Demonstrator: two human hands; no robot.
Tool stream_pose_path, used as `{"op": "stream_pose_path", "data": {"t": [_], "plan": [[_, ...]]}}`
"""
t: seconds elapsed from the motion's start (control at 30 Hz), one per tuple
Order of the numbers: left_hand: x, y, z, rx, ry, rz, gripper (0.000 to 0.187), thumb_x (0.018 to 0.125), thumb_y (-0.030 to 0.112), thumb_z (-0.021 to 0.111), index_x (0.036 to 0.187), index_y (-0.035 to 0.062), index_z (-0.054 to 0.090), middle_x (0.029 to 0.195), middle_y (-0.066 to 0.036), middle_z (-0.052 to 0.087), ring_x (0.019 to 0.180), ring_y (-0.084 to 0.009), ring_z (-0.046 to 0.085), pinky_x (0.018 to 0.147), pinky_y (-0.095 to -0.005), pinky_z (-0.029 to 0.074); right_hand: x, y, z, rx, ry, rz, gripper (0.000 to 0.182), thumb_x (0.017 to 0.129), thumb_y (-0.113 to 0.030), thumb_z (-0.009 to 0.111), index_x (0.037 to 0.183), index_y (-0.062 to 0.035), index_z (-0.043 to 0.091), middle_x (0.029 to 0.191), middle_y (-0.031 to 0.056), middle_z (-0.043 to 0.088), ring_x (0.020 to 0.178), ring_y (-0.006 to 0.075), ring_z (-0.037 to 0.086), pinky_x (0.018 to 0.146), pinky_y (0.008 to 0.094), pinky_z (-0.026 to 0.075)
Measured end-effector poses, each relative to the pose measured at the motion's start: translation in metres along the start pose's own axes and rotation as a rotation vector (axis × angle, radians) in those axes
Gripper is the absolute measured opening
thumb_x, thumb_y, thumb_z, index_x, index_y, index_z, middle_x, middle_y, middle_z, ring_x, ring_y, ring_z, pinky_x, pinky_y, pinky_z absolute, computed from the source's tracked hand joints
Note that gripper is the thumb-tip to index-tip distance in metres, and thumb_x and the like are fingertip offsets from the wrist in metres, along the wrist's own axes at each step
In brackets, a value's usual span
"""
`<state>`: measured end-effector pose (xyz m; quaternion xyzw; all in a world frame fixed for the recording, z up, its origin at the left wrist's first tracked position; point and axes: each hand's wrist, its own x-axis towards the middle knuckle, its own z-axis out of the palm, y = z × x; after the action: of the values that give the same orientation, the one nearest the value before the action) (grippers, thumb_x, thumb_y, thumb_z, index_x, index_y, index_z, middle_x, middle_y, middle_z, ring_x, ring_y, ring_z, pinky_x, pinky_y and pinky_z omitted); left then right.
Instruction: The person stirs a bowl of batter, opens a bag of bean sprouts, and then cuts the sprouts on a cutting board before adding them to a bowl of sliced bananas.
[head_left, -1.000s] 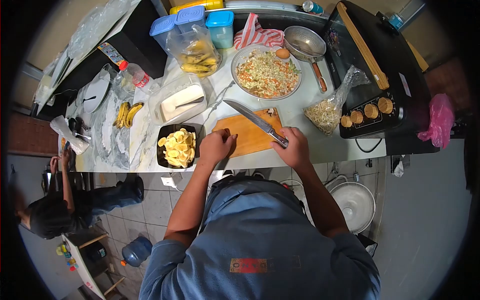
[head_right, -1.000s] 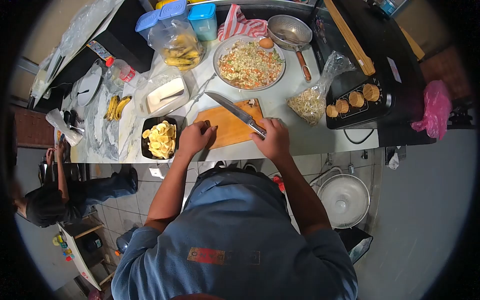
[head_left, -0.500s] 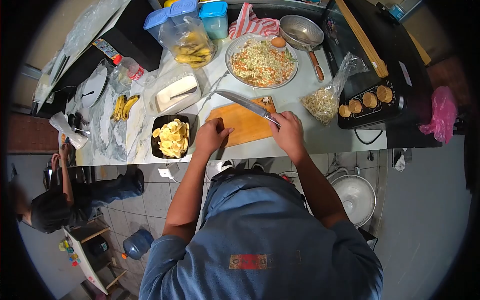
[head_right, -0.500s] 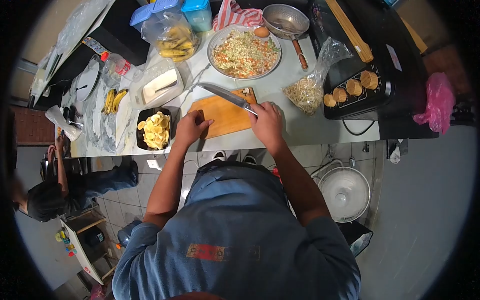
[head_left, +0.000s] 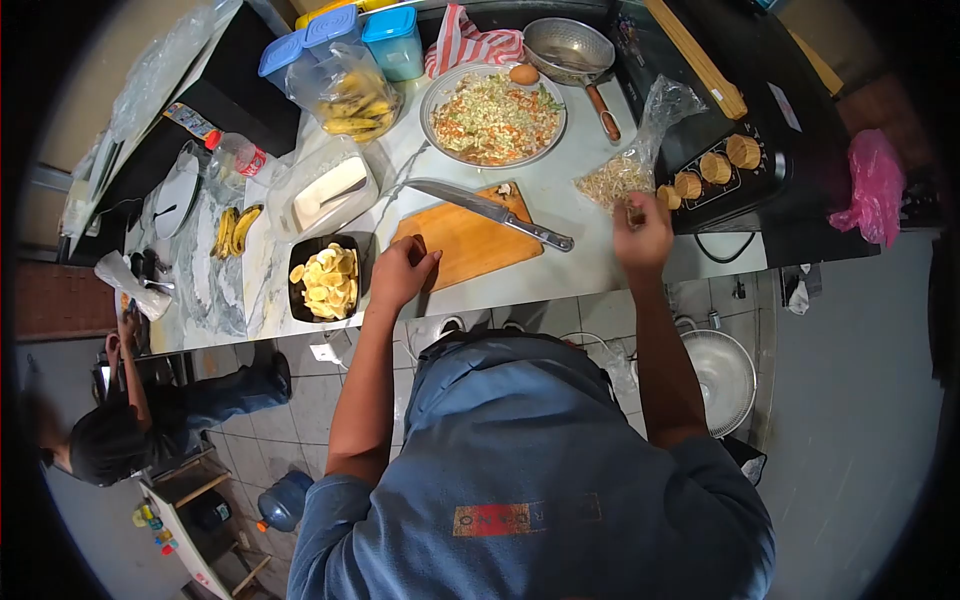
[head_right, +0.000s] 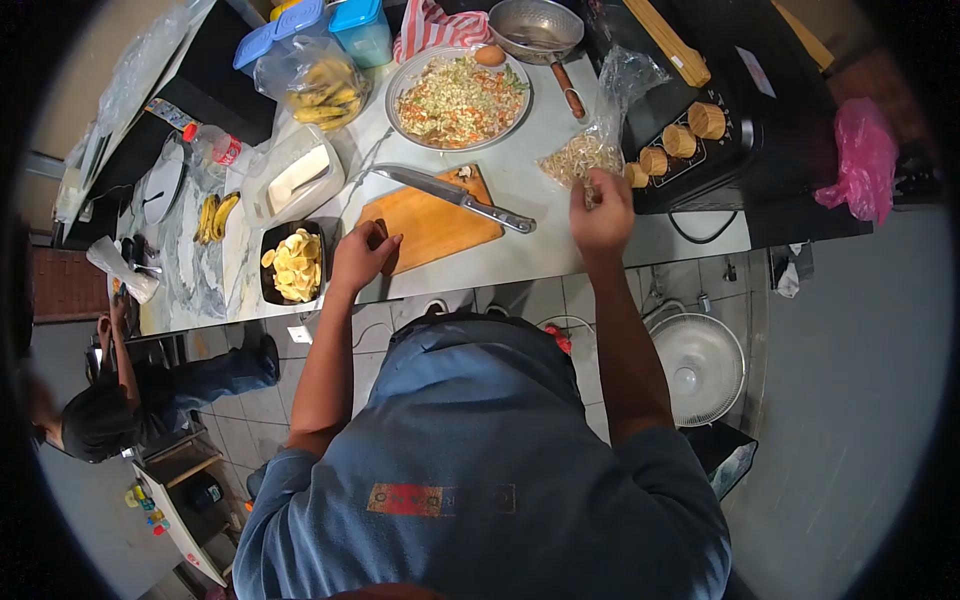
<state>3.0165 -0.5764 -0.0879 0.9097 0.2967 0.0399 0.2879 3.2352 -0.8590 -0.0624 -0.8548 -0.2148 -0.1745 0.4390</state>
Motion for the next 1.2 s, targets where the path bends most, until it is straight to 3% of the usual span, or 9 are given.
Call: {"op": "stream_pose_path", "data": {"t": [0.07,0.2,0.37,0.5,0.6,0.77,0.9,0.97,1.2], "plan": [[-0.001,0.001,0.0,-0.002,-0.009,-0.007,0.039,0.081,0.04,0.072,0.081,0.0026,0.062,0.075,-0.017,0.065,0.069,-0.0325,0.064,0.064,-0.04,0.049,0.007,0.007,-0.003,-0.09,0.117,-0.021,0.047,0.078,-0.018,0.075,0.117,-0.0029,0.055,0.112,0.0171,0.057,0.092,0.0308,0.061,0.07,0.0358,0.053],[-0.002,0.001,0.0,-0.015,0.008,0.024,0.037,0.081,0.038,0.072,0.082,0.0023,0.062,0.075,-0.016,0.065,0.068,-0.0312,0.064,0.065,-0.0389,0.049,0.021,0.012,0.009,-0.265,0.202,-0.101,0.048,0.08,-0.022,0.072,0.12,-0.002,0.053,0.116,0.0192,0.055,0.1,0.0329,0.058,0.077,0.0419,0.052],[-0.004,-0.003,0.001,-0.07,-0.003,0.032,0.035,0.081,0.036,0.072,0.081,0.0028,0.061,0.076,-0.015,0.065,0.07,-0.0318,0.063,0.065,-0.0392,0.049,0.043,0.018,0.017,-0.196,-0.001,0.145,0.035,0.087,-0.027,0.062,0.109,-0.0002,0.06,0.097,0.0178,0.064,0.087,0.0361,0.061,0.076,0.0442,0.049],[-0.006,-0.006,-0.002,-0.116,0.005,0.073,0.033,0.082,0.035,0.072,0.08,0.0033,0.062,0.075,-0.015,0.064,0.067,-0.0305,0.062,0.064,-0.0388,0.049,0.045,0.02,0.009,-0.16,0.004,0.035,0.026,0.091,-0.023,0.056,0.096,-0.0003,0.066,0.088,0.0161,0.065,0.08,0.0369,0.061,0.074,0.0437,0.048],[-0.005,-0.011,-0.002,-0.256,-0.062,0.034,0.032,0.083,0.033,0.071,0.082,0.0027,0.064,0.072,-0.014,0.064,0.064,-0.0279,0.06,0.064,-0.0369,0.049,0.043,0.012,-0.001,-0.063,0.062,-0.067,0.025,0.095,-0.021,0.054,0.096,-0.0011,0.069,0.087,0.0125,0.065,0.072,0.026,0.062,0.068,0.035,0.05],[-0.004,-0.009,-0.007,-0.291,-0.072,0.007,0.029,0.084,0.031,0.071,0.086,0.0019,0.065,0.073,-0.014,0.065,0.065,-0.0234,0.062,0.064,-0.0336,0.049,0.048,-0.002,-0.007,0.319,-0.1,0.109,0.025,0.099,-0.022,0.05,0.101,-0.0019,0.066,0.085,0.0007,0.063,0.068,0.0043,0.053,0.062,0.021,0.045],[0.0,-0.017,-0.002,-0.28,-0.101,0.051,0.029,0.084,0.03,0.071,0.088,0.0018,0.064,0.074,-0.013,0.065,0.064,-0.0218,0.061,0.064,-0.033,0.049,0.055,-0.007,-0.008,0.342,-0.262,0.273,0.024,0.1,-0.021,0.049,0.105,-0.0025,0.064,0.09,0.0009,0.064,0.069,0.0052,0.054,0.064,0.0212,0.045],[0.001,-0.019,-0.001,-0.312,-0.1,0.069,0.03,0.084,0.03,0.071,0.088,0.0017,0.063,0.074,-0.013,0.065,0.064,-0.0218,0.061,0.063,-0.033,0.048,0.058,-0.002,-0.001,0.46,-0.292,0.137,0.023,0.099,-0.018,0.049,0.099,-0.0002,0.063,0.088,0.0067,0.064,0.081,0.0113,0.057,0.077,0.0259,0.046],[-0.002,-0.014,-0.006,-0.296,-0.111,0.083,0.028,0.085,0.028,0.07,0.087,0.0016,0.061,0.07,-0.011,0.063,0.062,-0.0197,0.058,0.061,-0.0318,0.047,0.061,0.0,0.012,0.577,-0.47,0.151,0.025,0.102,-0.018,0.043,0.104,-0.0004,0.061,0.098,0.0049,0.065,0.093,0.0117,0.057,0.088,0.0257,0.044]]}}
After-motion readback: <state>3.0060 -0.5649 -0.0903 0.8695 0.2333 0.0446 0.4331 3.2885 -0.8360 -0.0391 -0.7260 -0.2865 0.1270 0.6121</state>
